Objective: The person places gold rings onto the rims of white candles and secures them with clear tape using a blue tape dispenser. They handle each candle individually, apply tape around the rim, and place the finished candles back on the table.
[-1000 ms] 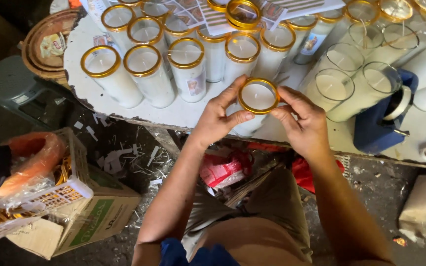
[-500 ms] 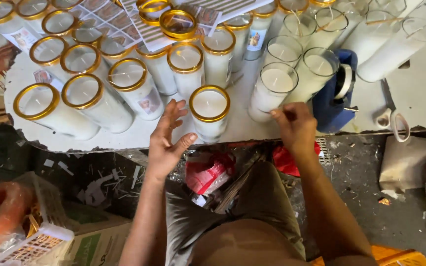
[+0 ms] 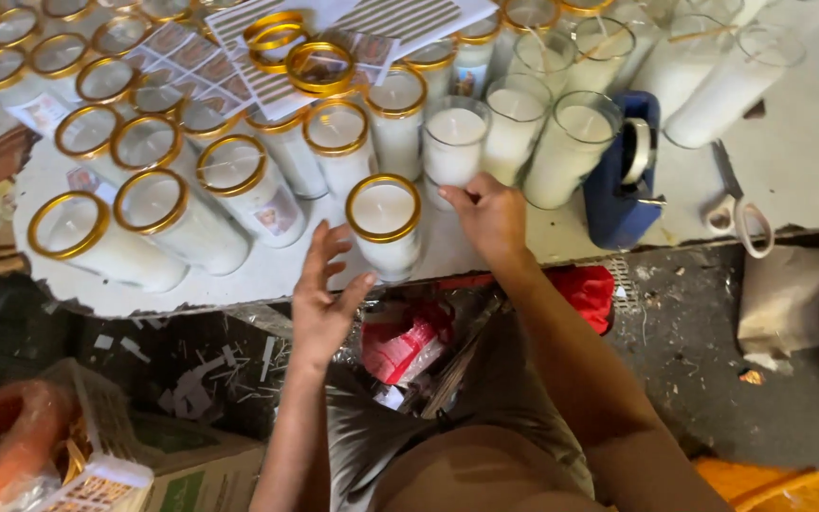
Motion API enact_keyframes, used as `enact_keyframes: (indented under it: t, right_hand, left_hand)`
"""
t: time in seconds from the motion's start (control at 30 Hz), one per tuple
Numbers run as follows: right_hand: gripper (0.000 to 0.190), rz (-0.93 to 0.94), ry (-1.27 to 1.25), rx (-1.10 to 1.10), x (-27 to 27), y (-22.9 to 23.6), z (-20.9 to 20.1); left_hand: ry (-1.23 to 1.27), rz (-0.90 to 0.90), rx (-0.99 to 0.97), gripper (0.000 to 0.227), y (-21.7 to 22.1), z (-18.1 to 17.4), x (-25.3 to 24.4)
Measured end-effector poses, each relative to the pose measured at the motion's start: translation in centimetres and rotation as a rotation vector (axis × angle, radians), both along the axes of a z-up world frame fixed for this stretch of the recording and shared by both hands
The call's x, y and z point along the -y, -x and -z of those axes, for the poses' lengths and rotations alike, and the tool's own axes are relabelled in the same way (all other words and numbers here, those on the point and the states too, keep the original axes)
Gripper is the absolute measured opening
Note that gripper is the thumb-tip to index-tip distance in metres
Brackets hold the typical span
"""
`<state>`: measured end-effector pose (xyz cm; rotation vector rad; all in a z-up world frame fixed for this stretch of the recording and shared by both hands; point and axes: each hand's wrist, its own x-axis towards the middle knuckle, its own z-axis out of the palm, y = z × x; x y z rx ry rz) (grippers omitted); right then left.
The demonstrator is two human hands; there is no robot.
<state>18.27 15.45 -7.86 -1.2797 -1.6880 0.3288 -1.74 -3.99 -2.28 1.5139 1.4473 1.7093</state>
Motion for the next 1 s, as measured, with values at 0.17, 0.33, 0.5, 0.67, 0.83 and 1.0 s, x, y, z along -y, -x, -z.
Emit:
enact_keyframes:
  t: [0.17,0.33,0.5,0.67,0.83,1.0]
  right_hand:
    - [0.03,-0.042,-0.296,-0.003,4.3,-5.5,-4.6]
    - [0.058,0.122,-0.584,0.117,4.3,-15.2,-5.9]
    - [0.098,0.312,0.259,-0.178,0.7,-18.7,-1.2]
    - [0.059,0.316,0.061,-0.181,3.9,-19.2,-2.5]
    - [0.057,0.387,0.066,-0.194,7.7,-22.0,-2.2]
    - [0.059,0.382,0.187,-0.363,14.8,-22.9,-4.5]
  left_hand:
    - [0.037,-0.073,-0.006,0.086,1.9,0.9,2.4]
    - [0.014,-0.178,0.033,0.079,3.2,4.0,2.7]
    - [-0.098,-0.152,-0.029,0.09,-0.9,2.6,-0.5]
    - [0.094,-0.118,0.092,0.122,-4.5,2.7,-4.0]
    - [0.152,-0.171,0.003,0.112,-3.2,0.9,-3.4]
    - [0.394,-0.12,0.069,0.111,-0.4,-1.0,-1.5]
